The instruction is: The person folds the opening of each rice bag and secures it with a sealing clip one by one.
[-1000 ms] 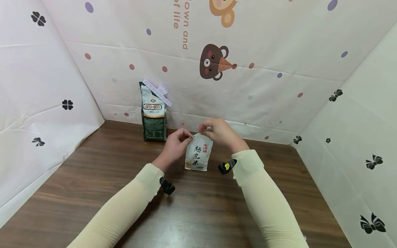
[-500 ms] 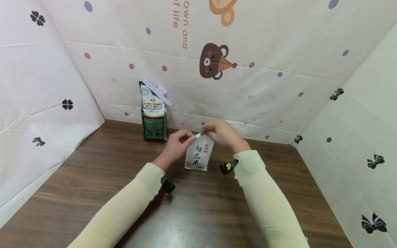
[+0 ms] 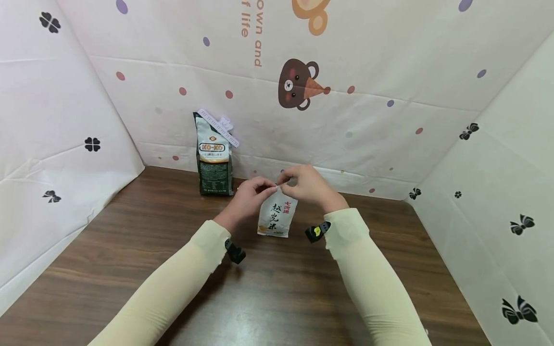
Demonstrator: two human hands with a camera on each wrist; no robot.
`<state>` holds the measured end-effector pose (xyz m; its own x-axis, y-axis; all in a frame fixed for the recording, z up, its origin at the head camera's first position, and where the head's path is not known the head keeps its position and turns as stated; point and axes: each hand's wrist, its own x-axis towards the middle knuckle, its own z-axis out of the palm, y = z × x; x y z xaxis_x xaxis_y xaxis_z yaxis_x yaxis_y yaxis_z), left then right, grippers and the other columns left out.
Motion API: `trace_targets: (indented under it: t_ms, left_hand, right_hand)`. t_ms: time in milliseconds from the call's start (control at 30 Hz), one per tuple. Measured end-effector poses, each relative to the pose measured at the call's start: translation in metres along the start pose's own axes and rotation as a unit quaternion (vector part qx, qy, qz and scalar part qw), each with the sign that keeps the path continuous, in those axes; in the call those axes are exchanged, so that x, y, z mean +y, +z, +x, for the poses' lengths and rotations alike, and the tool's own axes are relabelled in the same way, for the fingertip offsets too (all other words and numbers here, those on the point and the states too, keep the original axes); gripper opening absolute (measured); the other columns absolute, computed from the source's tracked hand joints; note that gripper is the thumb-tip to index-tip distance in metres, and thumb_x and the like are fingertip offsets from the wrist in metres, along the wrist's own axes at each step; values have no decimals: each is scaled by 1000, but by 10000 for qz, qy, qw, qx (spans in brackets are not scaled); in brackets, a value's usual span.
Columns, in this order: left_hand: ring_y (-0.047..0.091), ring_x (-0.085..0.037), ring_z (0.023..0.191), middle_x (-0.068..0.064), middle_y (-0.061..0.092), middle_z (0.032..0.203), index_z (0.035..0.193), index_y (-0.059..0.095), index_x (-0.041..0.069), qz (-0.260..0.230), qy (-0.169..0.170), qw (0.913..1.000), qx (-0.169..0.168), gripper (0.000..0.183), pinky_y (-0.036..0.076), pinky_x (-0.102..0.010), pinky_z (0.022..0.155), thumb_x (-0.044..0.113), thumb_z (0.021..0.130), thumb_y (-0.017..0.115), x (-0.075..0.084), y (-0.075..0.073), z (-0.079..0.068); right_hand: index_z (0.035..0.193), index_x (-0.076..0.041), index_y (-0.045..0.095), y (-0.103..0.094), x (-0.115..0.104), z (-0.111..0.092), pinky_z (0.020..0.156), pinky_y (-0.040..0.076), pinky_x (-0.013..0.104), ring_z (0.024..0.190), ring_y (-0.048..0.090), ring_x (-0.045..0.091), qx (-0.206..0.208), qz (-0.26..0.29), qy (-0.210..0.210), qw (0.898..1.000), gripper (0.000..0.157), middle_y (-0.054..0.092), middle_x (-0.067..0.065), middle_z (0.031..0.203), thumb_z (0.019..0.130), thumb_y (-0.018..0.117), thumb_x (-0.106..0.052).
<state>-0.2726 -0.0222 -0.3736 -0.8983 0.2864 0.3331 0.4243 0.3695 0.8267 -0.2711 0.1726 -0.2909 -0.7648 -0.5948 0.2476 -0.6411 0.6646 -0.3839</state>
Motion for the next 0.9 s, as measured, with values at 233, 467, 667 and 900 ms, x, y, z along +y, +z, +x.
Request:
trace_targets:
  t_ms: [233,467,667,900]
  left_hand:
    - [59,-12,100,1,64,106,107,67,16,261,96,9995,133,17,53,-31,89,27,98,58,1,2,-2]
    - [61,-14,107,1,65,114,113,64,17,0,35,9999,-140,20,52,-36,94,29,98,57,-2,0,-3]
    - [61,-15,118,1,66,125,124,60,20,87,-86,9983,-567,27,51,-38,98,28,99,55,-5,-2,-3]
    - [63,-12,112,2,67,119,119,62,21,310,42,9979,-564,21,54,-37,92,23,99,56,-8,-5,-3]
  right_hand:
    - [99,-14,74,-1,-18,15,73,54,35,81,64,14,-587,-833,168,9947,14,72,1,96,91,67,-24]
    - [92,-14,75,-3,-23,22,73,54,34,79,64,15,-729,-1341,-11,9883,7,73,1,90,90,68,-17]
    - [89,-12,75,-6,-15,19,73,55,36,80,65,16,-608,-1323,-354,9887,5,73,2,88,89,70,-13]
    - [92,-12,73,-12,-3,10,76,52,38,86,63,19,-336,-899,-273,9950,5,71,3,93,89,70,-14]
